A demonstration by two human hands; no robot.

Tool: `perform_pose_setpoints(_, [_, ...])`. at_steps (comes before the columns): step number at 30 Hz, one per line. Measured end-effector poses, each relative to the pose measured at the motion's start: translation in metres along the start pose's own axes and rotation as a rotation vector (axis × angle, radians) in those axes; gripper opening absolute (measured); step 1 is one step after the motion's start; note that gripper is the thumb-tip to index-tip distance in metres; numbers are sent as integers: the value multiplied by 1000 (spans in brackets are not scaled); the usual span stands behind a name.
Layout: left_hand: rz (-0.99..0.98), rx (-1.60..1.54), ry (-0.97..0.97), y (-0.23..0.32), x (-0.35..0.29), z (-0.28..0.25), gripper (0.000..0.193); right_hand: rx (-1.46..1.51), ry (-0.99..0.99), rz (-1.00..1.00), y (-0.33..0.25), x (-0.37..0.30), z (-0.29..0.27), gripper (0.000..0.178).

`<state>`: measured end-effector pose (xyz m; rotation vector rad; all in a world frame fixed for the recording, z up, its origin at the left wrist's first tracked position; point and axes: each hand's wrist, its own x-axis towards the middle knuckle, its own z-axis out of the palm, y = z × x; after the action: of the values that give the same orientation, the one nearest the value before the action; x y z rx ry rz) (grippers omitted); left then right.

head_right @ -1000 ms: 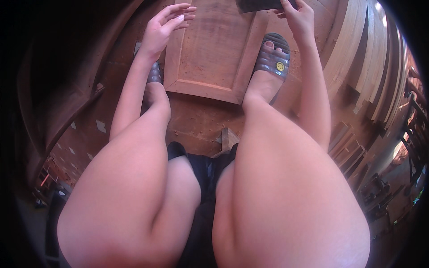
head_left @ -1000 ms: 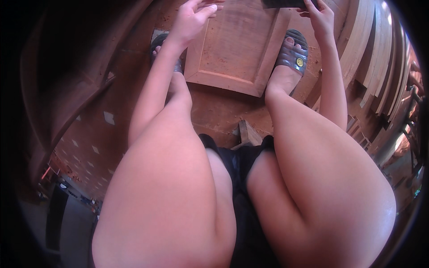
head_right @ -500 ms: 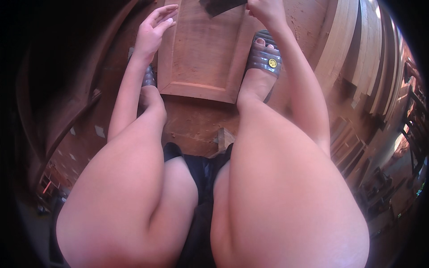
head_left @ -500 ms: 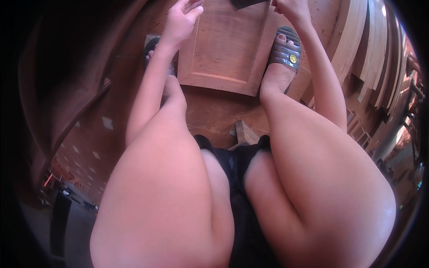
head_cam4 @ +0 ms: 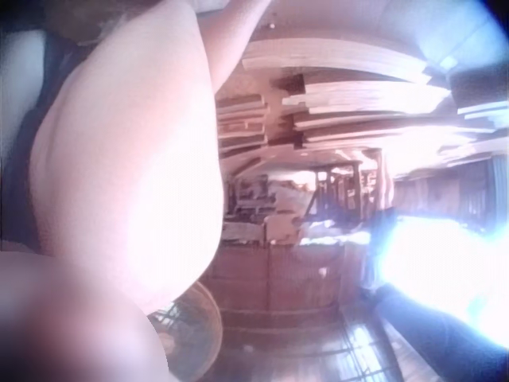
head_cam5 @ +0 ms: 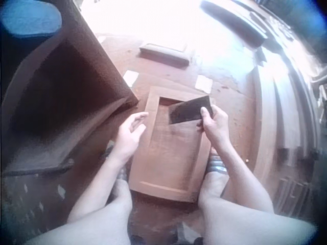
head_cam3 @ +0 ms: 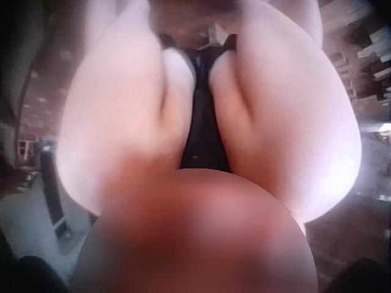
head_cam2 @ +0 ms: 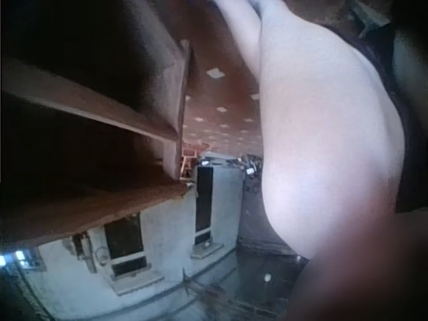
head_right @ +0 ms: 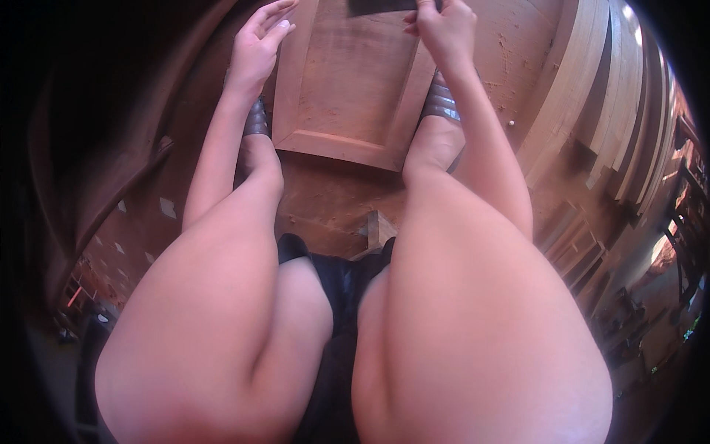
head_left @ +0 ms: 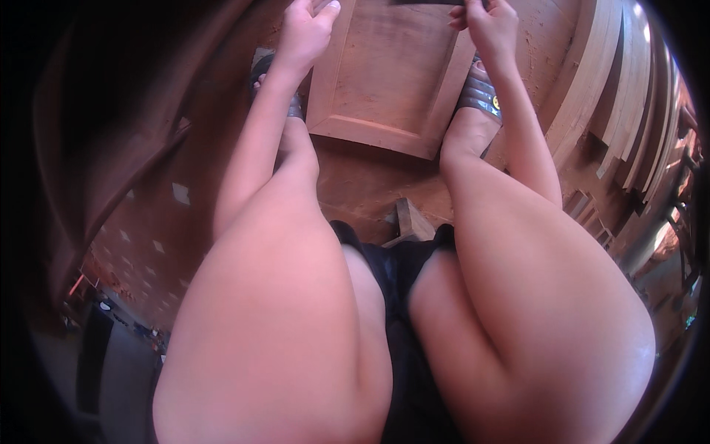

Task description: The person sits on the floor and sands a rectangular wooden panel using a sanding block. They repeatedly rub the sanding block across the surface and edges of the panel, occasionally adjusting their grip and position.

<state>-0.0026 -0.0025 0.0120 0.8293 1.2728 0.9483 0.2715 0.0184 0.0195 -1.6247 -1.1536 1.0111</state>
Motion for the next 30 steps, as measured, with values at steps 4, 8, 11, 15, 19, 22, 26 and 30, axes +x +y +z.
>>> perform_pose_setpoints(4, [3, -9, -8, 1, 1, 1, 25, -37, 9, 84, 4, 23, -5, 18])
perform_pose_setpoints(8, [1, 2, 10, 0, -3, -4, 25, -112, -62, 58, -3, 25, 8, 20])
perform_pose_setpoints(11, [6, -7, 7, 0, 0, -1, 25, -191, -109, 72, -15, 34, 14, 22])
perform_pose_setpoints(15, [5, -8, 14, -1, 1, 0, 26, -207, -176, 59, -10, 41, 12, 24])
perform_pose_setpoints(19, [11, -9, 16, -1, 2, 2, 26, -306, -233, 65, -3, 35, 5, 29])
perform_pose_setpoints(22, [12, -10, 17, 0, 1, 1, 26, -347, -235, 14, -5, 26, 4, 30])
perform_pose_setpoints(26, [9, -11, 14, -2, 4, 2, 26, -370, -284, -4, -2, 16, 1, 29])
perform_pose_setpoints(30, [13, -1, 23, -1, 2, -3, 27, -337, -378, 134, 9, 2, 3, 27])
